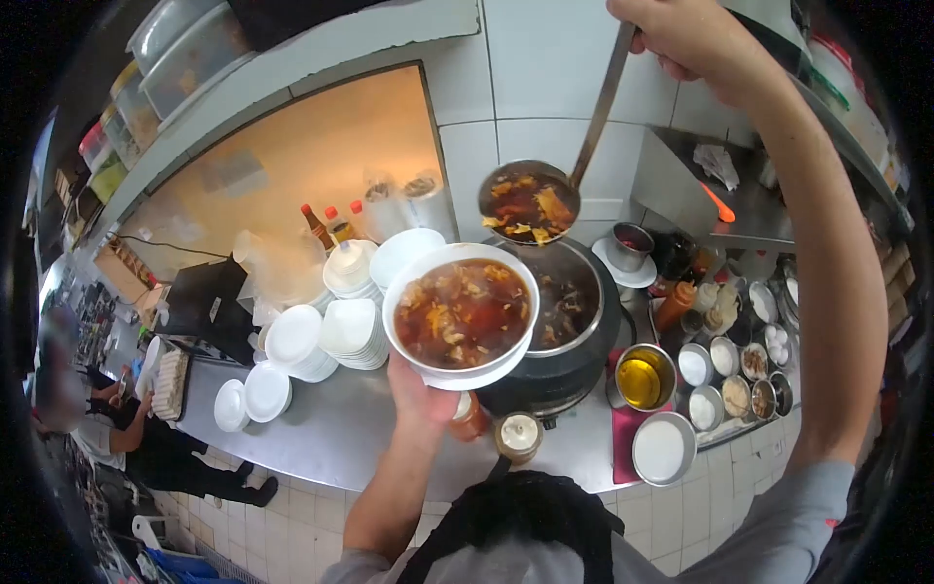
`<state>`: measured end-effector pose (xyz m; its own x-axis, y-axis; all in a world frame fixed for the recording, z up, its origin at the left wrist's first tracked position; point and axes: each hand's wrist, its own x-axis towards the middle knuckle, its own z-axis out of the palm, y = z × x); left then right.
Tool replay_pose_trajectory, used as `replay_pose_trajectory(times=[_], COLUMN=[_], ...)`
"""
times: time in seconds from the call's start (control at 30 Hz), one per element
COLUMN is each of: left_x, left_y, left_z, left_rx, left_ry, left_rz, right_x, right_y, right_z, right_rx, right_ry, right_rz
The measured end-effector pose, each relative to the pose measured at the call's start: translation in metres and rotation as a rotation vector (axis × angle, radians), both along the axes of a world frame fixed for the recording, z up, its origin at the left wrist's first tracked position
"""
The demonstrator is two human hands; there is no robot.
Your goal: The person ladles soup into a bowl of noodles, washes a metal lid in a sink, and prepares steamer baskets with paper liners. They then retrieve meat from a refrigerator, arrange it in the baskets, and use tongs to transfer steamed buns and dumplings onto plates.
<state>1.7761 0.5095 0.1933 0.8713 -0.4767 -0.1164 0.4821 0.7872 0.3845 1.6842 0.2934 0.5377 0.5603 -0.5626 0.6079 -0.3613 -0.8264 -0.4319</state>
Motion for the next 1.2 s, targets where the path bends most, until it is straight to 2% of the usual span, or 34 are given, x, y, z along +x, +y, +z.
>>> replay_pose_trajectory(times=[0.07,0.1,0.23,0.3,0.4,0.47,0.53,0.73,0.8,0.93,1.03,1.1,1.13,1.2], left_x=[0.001,0.001,0.001,-0.005,-0.002,-0.002,-0.006,-0.016,-0.018,-0.018,-0.022,-0.027,-0.029,-0.031], left_y=[-0.006,-0.008,-0.017,-0.017,-0.015,-0.011,-0.008,-0.001,0.001,0.005,0.01,0.013,0.015,0.016], left_z=[-0.001,0.001,0.004,0.015,0.002,0.003,0.002,0.005,-0.001,-0.01,-0.011,-0.008,-0.007,-0.004], left_rx=[0.016,0.012,-0.011,0.005,0.007,0.001,-0.006,-0.027,-0.07,-0.075,-0.085,-0.07,-0.068,-0.069], left_ry=[-0.044,-0.049,-0.034,0.012,-0.051,-0.044,-0.026,0.009,-0.077,-0.08,-0.11,-0.148,-0.145,-0.107], left_rz=[0.012,-0.019,-0.035,-0.011,-0.007,0.015,0.022,0.008,0.006,-0.015,-0.013,-0.007,-0.002,0.021], right_x=[-0.004,-0.007,0.008,0.004,-0.019,-0.027,-0.035,-0.052,-0.046,-0.036,-0.036,-0.027,-0.018,0.0], right_y=[0.023,0.033,0.018,0.042,0.068,0.074,0.071,0.055,0.05,0.039,0.043,0.028,0.009,-0.04], right_z=[0.003,-0.004,-0.038,-0.06,-0.079,-0.084,-0.087,-0.087,-0.087,-0.072,-0.057,-0.055,-0.058,-0.077], right_rx=[-0.005,-0.098,-0.218,-0.49,-0.648,-0.701,-0.78,-0.782,-0.62,-0.27,-0.245,0.081,0.084,0.454], right_ry=[-0.018,-0.045,-0.103,-0.215,-0.096,-0.169,-0.208,-0.218,-0.286,-0.375,-0.354,-0.347,-0.344,-0.409], right_rz=[0.042,0.085,0.461,0.688,0.811,0.931,0.954,0.928,0.854,0.685,0.571,0.413,0.418,0.599])
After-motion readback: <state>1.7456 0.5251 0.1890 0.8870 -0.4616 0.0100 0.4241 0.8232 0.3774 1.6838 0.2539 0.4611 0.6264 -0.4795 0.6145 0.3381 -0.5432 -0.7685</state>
